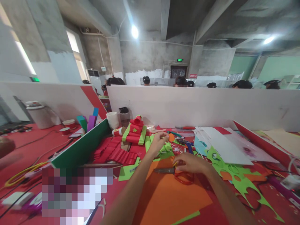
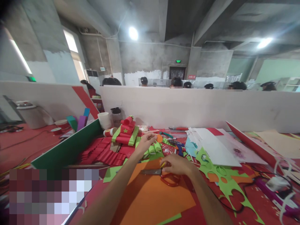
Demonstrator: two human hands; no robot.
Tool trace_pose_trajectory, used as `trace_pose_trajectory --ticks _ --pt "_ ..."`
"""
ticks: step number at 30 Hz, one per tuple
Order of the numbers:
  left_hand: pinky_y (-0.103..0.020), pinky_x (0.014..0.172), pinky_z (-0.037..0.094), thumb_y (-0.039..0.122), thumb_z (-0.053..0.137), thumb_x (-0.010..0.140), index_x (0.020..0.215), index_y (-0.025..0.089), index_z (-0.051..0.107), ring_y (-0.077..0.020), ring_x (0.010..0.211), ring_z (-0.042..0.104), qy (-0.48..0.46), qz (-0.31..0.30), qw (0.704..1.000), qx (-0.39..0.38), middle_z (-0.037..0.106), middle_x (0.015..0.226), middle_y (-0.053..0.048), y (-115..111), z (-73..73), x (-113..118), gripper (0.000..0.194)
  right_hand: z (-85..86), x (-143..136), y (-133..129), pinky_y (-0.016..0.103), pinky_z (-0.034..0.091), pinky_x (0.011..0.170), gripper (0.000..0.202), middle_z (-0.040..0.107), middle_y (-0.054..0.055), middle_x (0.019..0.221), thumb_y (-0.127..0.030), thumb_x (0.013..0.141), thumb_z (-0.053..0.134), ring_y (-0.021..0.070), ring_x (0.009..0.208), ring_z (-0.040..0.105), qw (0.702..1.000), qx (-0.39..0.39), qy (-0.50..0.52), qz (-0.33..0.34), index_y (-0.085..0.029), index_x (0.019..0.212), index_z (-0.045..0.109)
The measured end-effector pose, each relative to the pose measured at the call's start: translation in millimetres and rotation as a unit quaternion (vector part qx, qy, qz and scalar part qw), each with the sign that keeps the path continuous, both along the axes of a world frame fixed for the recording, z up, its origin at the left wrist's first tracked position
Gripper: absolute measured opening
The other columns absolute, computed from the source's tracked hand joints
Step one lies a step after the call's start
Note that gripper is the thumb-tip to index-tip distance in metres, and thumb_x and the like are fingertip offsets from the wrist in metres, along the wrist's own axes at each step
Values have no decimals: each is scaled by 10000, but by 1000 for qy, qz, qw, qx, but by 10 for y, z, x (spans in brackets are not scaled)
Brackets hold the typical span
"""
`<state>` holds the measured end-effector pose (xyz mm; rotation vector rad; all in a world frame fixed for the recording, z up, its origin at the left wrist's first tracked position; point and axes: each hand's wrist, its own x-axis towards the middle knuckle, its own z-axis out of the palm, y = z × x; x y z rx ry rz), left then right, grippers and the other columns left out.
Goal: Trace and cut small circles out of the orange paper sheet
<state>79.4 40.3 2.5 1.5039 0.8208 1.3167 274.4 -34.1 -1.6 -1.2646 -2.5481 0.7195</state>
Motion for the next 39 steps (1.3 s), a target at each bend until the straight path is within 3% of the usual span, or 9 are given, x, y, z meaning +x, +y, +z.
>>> trace_pose_trajectory --ticks 3,7,16,19,22,27,30,32,39 --pt "-225 564 417 386 674 748 744 165 627 -115 596 534 49 -45 997 24 590 665 4 -25 26 -28 226 36 12 27 269 472 695 214 747 55 903 -337 876 598 213 816 686 991 46 83 -89 -197 1015 683" --pt "-231 585 395 416 708 727 754 153 619 -112 598 518 115 -115 986 23 583 662 11 -37 23 -49 279 16 23 103 289 497 719 371 728 47 934 -353 841 653 201 812 685 956 96 204 -185 -221 1177 570" --pt "-222 579 372 352 633 785 763 156 598 -113 610 507 225 -156 961 43 564 671 19 13 -49 -51 200 -144 23 266 287 498 655 210 719 33 830 -320 835 619 196 727 668 932 115 287 -188 -195 1000 650" --pt "-240 632 428 303 563 827 801 168 604 -136 660 559 258 -106 957 78 606 736 -5 73 -26 -121 144 -187 62 313 277 489 619 179 697 23 753 -335 833 618 190 676 657 926 87 311 -193 -181 921 639" --pt "-262 699 461 202 511 831 874 181 616 -161 738 600 333 4 936 114 650 835 -37 91 63 -268 115 -200 98 332 280 490 627 179 692 23 760 -337 832 615 193 687 661 922 74 324 -199 -177 911 629" --pt "-354 798 464 163 445 857 1090 202 603 -259 935 643 550 112 825 64 677 1056 -113 -12 245 -578 284 -163 99 302 278 490 659 116 685 12 777 -279 803 632 184 716 656 920 100 332 -184 -183 867 619" --pt "-424 833 462 313 491 883 1139 190 579 -337 1001 642 589 138 796 10 670 1106 -169 -68 190 -726 297 -138 46 263 273 498 653 64 700 19 804 -208 776 618 180 719 664 920 102 342 -161 -182 830 639" --pt "-445 842 462 396 538 866 1166 190 563 -362 994 653 578 135 804 -24 686 1066 -179 -72 65 -798 365 -142 -6 242 289 521 683 107 724 35 830 -173 770 589 191 750 684 921 93 347 -150 -179 837 672" --pt "-365 849 495 402 585 847 1284 161 473 -286 971 664 412 120 901 -61 686 1030 -145 70 -395 -830 512 -232 -140 215 347 540 862 266 751 83 1046 -106 749 526 241 1001 690 936 71 330 -97 -179 860 756"
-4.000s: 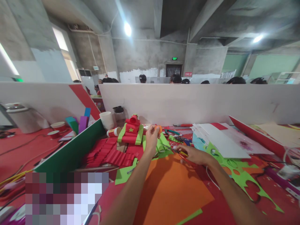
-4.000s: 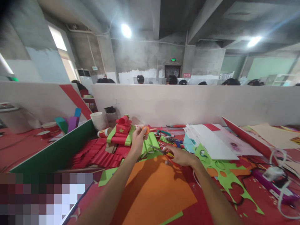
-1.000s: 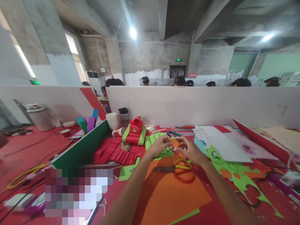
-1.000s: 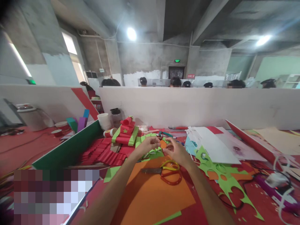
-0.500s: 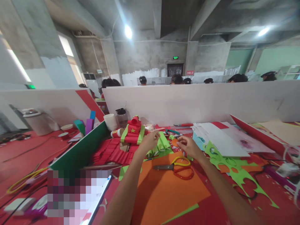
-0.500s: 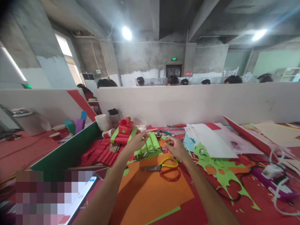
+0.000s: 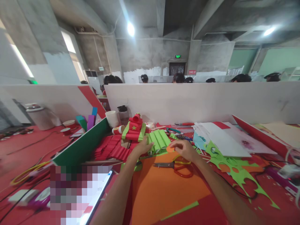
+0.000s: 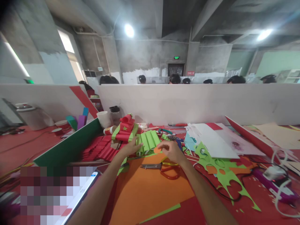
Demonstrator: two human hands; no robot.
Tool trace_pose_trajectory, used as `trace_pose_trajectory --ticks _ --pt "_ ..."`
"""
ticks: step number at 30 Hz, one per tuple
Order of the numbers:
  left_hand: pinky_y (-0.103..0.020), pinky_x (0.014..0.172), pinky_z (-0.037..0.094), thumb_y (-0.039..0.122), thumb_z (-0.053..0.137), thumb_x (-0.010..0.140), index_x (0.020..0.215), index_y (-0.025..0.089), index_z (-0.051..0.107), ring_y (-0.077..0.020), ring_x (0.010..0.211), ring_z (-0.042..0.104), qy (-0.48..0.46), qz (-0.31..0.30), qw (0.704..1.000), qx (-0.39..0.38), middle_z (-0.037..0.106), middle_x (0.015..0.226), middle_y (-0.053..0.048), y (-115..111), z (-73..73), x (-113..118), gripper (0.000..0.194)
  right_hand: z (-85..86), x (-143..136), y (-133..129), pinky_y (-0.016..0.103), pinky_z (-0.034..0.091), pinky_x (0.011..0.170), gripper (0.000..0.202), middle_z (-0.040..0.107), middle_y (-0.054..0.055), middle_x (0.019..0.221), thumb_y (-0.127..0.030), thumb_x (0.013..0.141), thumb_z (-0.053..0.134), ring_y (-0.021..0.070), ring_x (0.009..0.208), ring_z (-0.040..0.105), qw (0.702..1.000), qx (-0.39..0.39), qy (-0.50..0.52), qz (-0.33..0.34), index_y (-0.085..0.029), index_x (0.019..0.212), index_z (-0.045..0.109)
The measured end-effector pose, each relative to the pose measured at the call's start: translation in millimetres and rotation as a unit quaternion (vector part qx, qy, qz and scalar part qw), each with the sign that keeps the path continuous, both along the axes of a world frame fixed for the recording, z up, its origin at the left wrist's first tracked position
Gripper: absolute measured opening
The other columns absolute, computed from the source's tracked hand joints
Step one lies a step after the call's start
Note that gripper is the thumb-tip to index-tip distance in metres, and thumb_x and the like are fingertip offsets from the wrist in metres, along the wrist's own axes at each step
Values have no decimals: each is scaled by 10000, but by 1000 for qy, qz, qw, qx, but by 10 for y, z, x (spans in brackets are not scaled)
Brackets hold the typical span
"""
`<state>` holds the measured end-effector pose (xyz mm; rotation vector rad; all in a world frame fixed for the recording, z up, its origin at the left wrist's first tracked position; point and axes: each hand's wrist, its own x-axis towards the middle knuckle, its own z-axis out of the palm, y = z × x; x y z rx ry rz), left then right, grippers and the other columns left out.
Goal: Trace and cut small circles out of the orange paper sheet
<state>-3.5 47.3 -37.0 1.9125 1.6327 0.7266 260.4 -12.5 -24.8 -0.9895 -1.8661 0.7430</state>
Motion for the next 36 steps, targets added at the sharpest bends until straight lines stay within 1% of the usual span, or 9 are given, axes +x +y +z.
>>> trace_pose_trajectory --ticks 5,8,13,16,18,21,24,29,36 --pt "-296 694 545 273 585 834 1399 227 344 -179 755 638 -219 -42 973 -62 648 999 -63 29 -78 145 616 48 -23 -46 347 546 838 284 744 86 1093 -175 840 509 242 970 694 999 -27 3 33 -175 961 766" --pt "-283 654 543 235 593 817 1412 246 331 -163 711 610 -255 -21 963 -79 623 967 -43 6 -68 213 650 86 -47 -79 352 538 848 264 756 83 1038 -276 885 550 254 973 691 999 -25 -7 21 -181 997 768" --pt "-268 780 538 256 613 829 1376 229 376 -178 924 617 -308 -17 951 -31 580 1097 -74 -3 -60 281 597 33 -112 -67 346 541 842 207 757 79 951 -318 833 657 243 909 704 999 -36 21 9 -165 944 741" --pt "-256 815 530 223 628 820 1371 217 365 -172 975 611 -313 -4 950 -17 563 1155 -84 -2 -38 297 611 -38 -133 -24 338 545 827 245 731 68 991 -319 795 700 226 907 700 997 -53 62 10 -174 993 698" --pt "-253 762 541 208 610 822 1365 224 365 -163 909 624 -321 15 946 -50 580 1131 -77 -12 7 288 597 -66 -135 -1 329 545 808 289 707 56 982 -311 771 723 211 890 690 995 -59 84 2 -182 1026 679" --pt "-251 647 549 254 576 847 1364 252 356 -146 754 630 -356 32 926 -125 617 1021 -47 -40 119 251 562 -51 -128 3 312 540 755 294 674 29 859 -314 762 729 185 802 664 994 -60 90 -7 -179 1019 683" --pt "-237 610 546 286 585 848 1360 271 364 -121 668 613 -396 27 904 -159 621 942 -12 -77 244 209 557 26 -125 -36 295 531 710 281 661 21 820 -325 766 730 170 754 640 994 -60 91 -4 -182 1005 694" --pt "-205 595 532 278 599 845 1334 254 429 -96 628 599 -444 -10 877 -182 633 896 8 -164 385 141 518 230 -156 -137 293 530 755 315 677 34 916 -304 765 753 182 868 644 991 -41 129 10 -216 1061 690" --pt "-198 667 523 271 640 824 1238 224 548 -122 817 653 -490 -45 847 -201 683 1063 -29 -242 486 38 427 703 -336 -144 298 530 778 304 675 28 917 -253 777 735 175 882 647 996 -15 67 53 -226 1076 693"
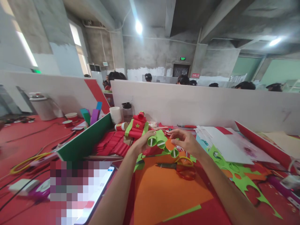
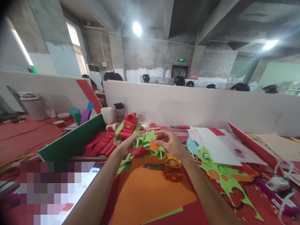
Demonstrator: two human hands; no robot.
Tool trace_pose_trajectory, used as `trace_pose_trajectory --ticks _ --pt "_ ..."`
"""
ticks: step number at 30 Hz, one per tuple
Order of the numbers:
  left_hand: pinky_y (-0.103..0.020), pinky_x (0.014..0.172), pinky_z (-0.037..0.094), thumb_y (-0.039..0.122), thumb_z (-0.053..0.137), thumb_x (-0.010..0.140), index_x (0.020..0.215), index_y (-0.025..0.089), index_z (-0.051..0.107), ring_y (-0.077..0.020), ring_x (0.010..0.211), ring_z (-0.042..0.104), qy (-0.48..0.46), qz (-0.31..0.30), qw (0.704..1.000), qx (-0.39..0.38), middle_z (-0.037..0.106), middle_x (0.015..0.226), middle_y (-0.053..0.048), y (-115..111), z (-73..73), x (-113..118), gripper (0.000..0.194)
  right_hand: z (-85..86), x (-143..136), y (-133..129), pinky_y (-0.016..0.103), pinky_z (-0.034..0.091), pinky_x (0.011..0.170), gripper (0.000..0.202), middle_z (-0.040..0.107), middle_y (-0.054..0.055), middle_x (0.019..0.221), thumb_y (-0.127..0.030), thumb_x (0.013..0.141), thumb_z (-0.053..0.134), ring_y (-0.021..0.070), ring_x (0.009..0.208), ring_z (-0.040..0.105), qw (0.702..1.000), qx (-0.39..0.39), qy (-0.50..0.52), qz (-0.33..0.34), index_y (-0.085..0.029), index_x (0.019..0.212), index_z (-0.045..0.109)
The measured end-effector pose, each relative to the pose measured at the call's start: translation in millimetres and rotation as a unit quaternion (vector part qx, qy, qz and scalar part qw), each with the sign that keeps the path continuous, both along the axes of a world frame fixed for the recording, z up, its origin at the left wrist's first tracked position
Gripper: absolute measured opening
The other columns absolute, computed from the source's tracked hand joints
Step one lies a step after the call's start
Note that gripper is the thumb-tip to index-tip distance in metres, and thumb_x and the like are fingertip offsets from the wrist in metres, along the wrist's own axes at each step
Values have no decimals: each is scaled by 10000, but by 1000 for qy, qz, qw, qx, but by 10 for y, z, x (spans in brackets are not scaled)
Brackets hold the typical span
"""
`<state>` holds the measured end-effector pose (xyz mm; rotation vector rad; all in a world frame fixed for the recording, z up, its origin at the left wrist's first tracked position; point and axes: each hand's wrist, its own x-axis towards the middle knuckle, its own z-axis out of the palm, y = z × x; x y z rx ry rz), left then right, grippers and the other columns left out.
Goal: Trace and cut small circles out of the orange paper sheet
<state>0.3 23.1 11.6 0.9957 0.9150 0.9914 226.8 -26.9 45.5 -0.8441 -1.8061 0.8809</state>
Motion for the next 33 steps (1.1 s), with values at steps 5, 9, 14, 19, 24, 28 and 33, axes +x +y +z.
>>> trace_pose_trajectory --ticks 5,9,14,19,24,28,33 --pt "-223 679 532 322 646 800 1023 166 638 -134 753 642 -1 -39 999 18 691 891 -38 29 -23 13 272 236 -316 121 262 519 696 296 656 1 826 -230 775 713 138 752 628 998 0 -23 65 -221 1070 687" --pt "-235 664 543 323 639 765 919 168 642 -145 732 627 38 -33 998 27 660 792 -21 34 -33 44 219 206 -504 264 253 502 681 325 651 -5 806 -217 748 720 130 721 617 995 -31 -42 88 -193 1070 680" --pt "-254 675 563 338 643 751 887 178 640 -171 789 629 53 -2 998 17 647 771 -24 33 -48 65 210 137 -530 356 262 499 680 277 659 -2 779 -232 725 736 144 726 618 996 -24 -66 63 -184 993 687" --pt "-263 670 571 355 629 782 957 189 640 -166 766 617 50 -12 998 19 640 802 -30 54 -83 75 241 59 -530 411 257 497 652 283 682 4 776 -220 718 738 149 705 631 995 -29 -68 68 -198 995 683" --pt "-261 685 575 391 632 805 1032 175 620 -156 758 619 60 2 998 15 632 793 -27 27 -77 100 313 -41 -555 507 256 500 634 293 681 1 755 -192 702 738 155 688 642 995 -26 -72 57 -198 992 695" --pt "-247 676 577 451 651 804 1046 154 618 -150 724 636 56 3 998 7 630 724 -20 16 -71 120 385 -70 -547 547 261 510 657 344 679 -1 766 -206 696 750 156 704 647 995 -27 -70 61 -193 1034 687" --pt "-235 653 579 451 634 828 1045 144 618 -145 689 643 46 -3 999 -9 630 680 -18 31 -85 136 376 -73 -545 540 260 509 668 336 679 2 779 -230 704 749 154 715 646 995 -34 -68 70 -195 1032 685"
